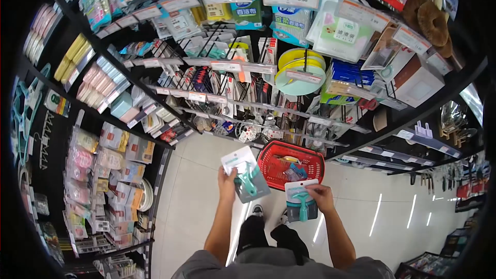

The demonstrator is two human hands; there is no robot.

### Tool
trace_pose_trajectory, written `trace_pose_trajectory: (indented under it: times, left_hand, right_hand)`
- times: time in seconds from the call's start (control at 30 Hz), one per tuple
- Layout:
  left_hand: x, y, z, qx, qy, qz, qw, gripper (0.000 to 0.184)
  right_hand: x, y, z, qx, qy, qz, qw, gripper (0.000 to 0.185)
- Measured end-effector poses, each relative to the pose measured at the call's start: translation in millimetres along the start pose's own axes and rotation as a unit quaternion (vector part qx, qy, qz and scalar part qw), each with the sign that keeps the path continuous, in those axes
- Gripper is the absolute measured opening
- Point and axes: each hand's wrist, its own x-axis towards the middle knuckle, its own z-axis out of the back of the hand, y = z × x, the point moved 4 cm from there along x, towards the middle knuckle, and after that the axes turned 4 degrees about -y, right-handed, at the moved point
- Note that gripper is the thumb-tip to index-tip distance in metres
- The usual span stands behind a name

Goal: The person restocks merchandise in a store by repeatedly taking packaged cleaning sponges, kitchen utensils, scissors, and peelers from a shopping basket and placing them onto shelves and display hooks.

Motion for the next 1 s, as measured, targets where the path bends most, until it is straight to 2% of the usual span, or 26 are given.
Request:
trace_pose_trajectory:
  times: [0.13, 0.2, 0.3, 0.37, 0.4, 0.43, 0.53, 0.6, 0.63, 0.73, 0.87, 0.9, 1.0]
  left_hand:
    - [22, -40, 40, 0.006, -0.004, -0.039, 0.999, 0.033]
    - [53, -64, 64, 0.028, -0.017, -0.087, 0.996, 0.035]
    - [118, -112, 72, 0.008, -0.008, -0.142, 0.99, 0.035]
    - [175, -132, 79, -0.007, -0.005, -0.159, 0.987, 0.036]
    - [211, -141, 76, 0.001, -0.006, -0.163, 0.987, 0.038]
    - [236, -154, 69, -0.001, 0.013, -0.166, 0.986, 0.038]
    - [297, -193, 38, 0.024, 0.073, -0.179, 0.981, 0.037]
    - [330, -207, 17, 0.027, 0.108, -0.187, 0.976, 0.036]
    - [343, -212, 8, 0.017, 0.121, -0.175, 0.977, 0.035]
    - [368, -223, -10, -0.016, 0.183, -0.186, 0.965, 0.038]
    - [385, -222, -8, -0.065, 0.248, -0.183, 0.949, 0.038]
    - [383, -225, -7, -0.117, 0.269, -0.17, 0.941, 0.038]
    - [383, -235, -9, -0.1, 0.245, -0.187, 0.946, 0.038]
  right_hand:
    - [20, 21, -27, 0.046, -0.03, 0.013, 0.998, 0.012]
    - [38, 41, -52, 0.066, -0.042, 0.032, 0.996, 0.009]
    - [76, 74, -96, 0.061, -0.058, 0.05, 0.995, 0.009]
    - [108, 97, -129, -0.001, -0.055, 0.076, 0.996, 0.011]
    - [126, 105, -149, 0.055, -0.062, 0.057, 0.995, 0.011]
    - [139, 140, -170, -0.005, -0.091, 0.082, 0.992, 0.011]
    - [202, 157, -217, 0.054, -0.144, 0.118, 0.981, 0.013]
    - [232, 178, -237, -0.012, -0.165, 0.151, 0.975, 0.012]
    - [242, 185, -246, 0.014, -0.163, 0.139, 0.977, 0.012]
    - [266, 194, -260, 0.052, -0.177, 0.123, 0.975, 0.01]
    - [282, 205, -278, 0.093, -0.139, 0.157, 0.973, 0.011]
    - [283, 210, -283, 0.097, -0.123, 0.16, 0.975, 0.012]
    - [283, 220, -292, 0.108, -0.113, 0.118, 0.981, 0.013]
